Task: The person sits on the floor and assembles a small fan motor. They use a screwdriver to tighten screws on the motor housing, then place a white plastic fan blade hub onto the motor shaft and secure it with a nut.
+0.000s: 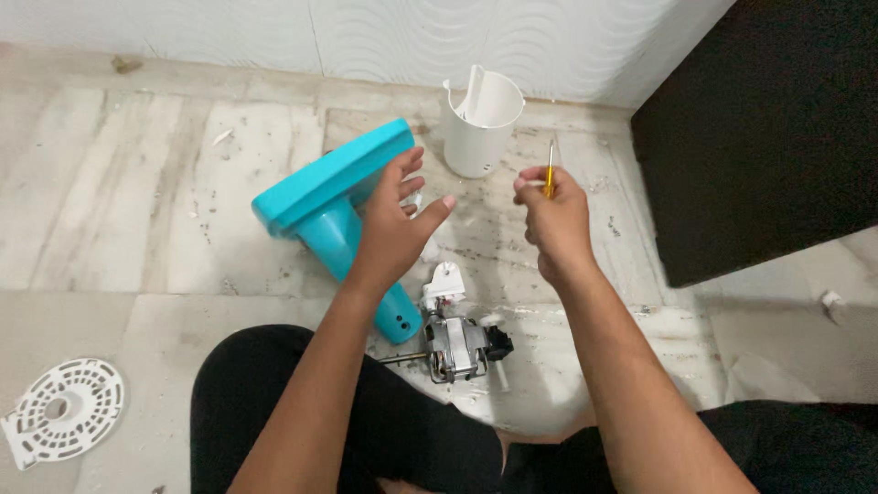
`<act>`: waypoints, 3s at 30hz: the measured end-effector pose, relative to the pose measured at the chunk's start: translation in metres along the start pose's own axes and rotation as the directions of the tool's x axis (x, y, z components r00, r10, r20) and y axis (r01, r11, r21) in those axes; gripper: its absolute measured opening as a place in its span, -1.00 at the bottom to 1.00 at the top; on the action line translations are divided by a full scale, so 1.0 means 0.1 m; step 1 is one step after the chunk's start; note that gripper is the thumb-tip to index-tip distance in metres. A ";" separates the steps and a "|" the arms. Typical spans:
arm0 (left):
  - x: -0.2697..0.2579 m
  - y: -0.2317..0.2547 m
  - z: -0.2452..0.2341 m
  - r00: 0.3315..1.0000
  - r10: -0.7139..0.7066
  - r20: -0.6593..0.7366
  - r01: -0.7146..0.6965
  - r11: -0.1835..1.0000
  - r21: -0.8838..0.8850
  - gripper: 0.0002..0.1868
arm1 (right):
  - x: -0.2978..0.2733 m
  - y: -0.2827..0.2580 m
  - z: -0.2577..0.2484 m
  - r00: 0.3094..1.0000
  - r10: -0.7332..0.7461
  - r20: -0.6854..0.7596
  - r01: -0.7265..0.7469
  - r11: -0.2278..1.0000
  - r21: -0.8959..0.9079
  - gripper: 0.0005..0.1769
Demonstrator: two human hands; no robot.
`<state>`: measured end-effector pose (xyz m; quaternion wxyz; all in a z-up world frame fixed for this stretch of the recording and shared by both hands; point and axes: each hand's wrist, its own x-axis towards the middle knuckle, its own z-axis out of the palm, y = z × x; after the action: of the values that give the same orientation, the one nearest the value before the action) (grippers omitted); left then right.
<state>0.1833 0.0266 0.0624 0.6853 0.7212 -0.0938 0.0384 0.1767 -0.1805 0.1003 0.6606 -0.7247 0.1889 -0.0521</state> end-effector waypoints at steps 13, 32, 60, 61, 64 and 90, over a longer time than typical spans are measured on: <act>0.08 -0.48 0.18 0.992 0.093 0.084 -0.110 0.967 0.228 -0.31 | 1.21 0.43 0.39 0.963 -0.084 -0.255 0.013 0.963 -0.270 -0.33; 0.03 -0.63 0.22 0.968 0.120 0.218 -0.171 0.958 0.231 0.17 | 1.00 0.60 -0.07 0.971 -0.117 -0.209 0.077 0.979 -0.187 -0.81; -1.88 0.15 0.57 0.993 0.080 -0.087 -0.096 0.976 -0.194 -0.23 | -1.49 0.07 -1.16 0.842 -0.511 0.171 0.532 0.736 -0.418 -0.62; -1.87 0.15 0.57 0.991 0.041 -0.126 -0.069 0.971 -0.228 -0.24 | -1.50 0.07 -1.10 0.822 -0.540 0.180 0.562 0.719 -0.408 -0.63; -1.80 0.24 0.60 0.977 -0.062 -0.204 -0.004 0.952 -0.306 -0.25 | -1.54 0.08 -1.03 0.783 -0.584 0.215 0.616 0.678 -0.402 -0.64; -1.82 0.04 0.03 0.982 -0.143 -0.125 0.080 0.908 -0.411 -0.08 | -1.84 0.40 -0.43 0.942 -0.269 0.198 0.325 0.879 -0.348 -0.64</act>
<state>0.0037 0.0381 0.0328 0.8256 0.5632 -0.0058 0.0336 -0.0151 -0.1597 0.0982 0.5054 -0.8599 0.0338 -0.0636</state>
